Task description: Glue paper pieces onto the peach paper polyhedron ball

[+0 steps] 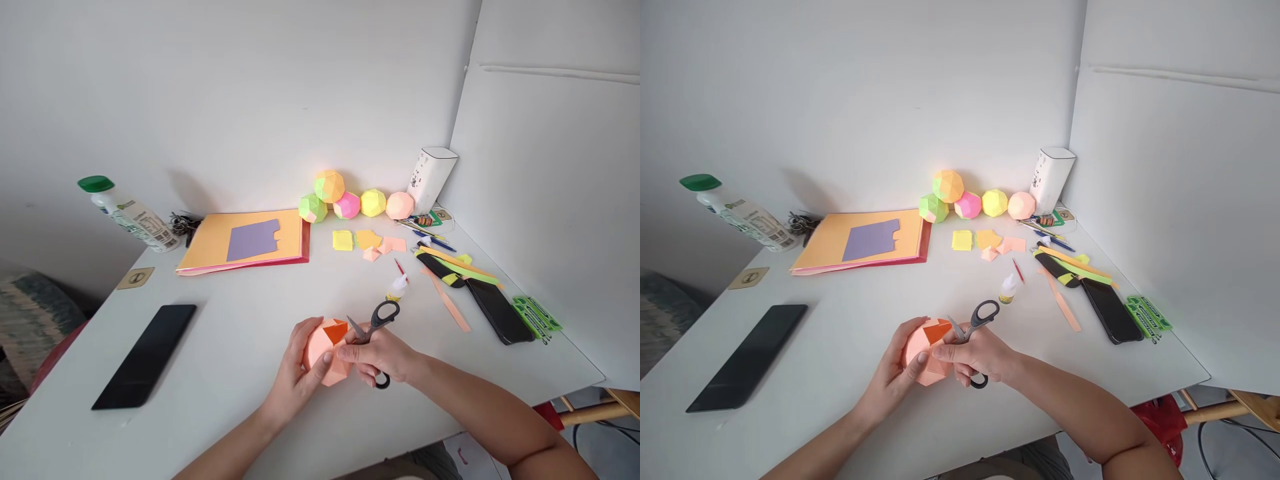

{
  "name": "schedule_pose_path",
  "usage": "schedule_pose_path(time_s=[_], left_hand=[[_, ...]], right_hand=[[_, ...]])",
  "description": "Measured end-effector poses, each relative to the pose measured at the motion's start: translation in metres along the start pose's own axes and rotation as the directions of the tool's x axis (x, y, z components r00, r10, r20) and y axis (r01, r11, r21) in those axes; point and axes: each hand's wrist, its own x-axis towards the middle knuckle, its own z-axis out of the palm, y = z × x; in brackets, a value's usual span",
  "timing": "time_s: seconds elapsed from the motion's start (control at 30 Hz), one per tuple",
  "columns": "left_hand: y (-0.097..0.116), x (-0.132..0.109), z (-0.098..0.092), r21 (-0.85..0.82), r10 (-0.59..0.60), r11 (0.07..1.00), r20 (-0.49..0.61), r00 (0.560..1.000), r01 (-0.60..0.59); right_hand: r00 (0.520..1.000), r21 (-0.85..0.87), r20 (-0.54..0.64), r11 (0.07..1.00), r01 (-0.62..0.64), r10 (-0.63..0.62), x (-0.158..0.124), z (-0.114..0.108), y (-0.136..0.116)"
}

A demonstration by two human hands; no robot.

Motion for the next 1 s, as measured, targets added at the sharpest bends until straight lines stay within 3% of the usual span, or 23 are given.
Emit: schedule_pose_path(time_s=[0.2,0.4,0.67,0.73,1.0], left_hand=[[-0.002,0.0,0.001,0.08,0.129,0.989,-0.01,0.992,-0.127],[0.002,0.003,-0.01,0.167,0.217,0.959,0.09,0.972,-0.23],[0.019,0.003,-0.024,0.322,0.468,0.783,0.259,0.845,-0.532],[0.02,0.002,-0.025,0.345,0.463,0.769,0.279,0.841,-0.538],[0.025,0.0,-0.026,0.313,0.309,0.861,0.303,0.901,-0.401]], right_hand=[[1.0,-0.029,-0.006,1.0,0.01,-0.01,-0.001,0.002,-0.001],[1.0,-0.111,0.014,0.994,-0.011,0.013,-0.005,-0.002,-0.006],[0.996,-0.241,0.084,0.97,0.01,0.011,-0.008,0.0,-0.008],[0.996,-0.259,0.088,0.965,0.027,-0.004,-0.006,0.003,-0.005],[0.998,-0.349,0.062,0.937,0.02,0.002,-0.006,0.007,-0.007]])
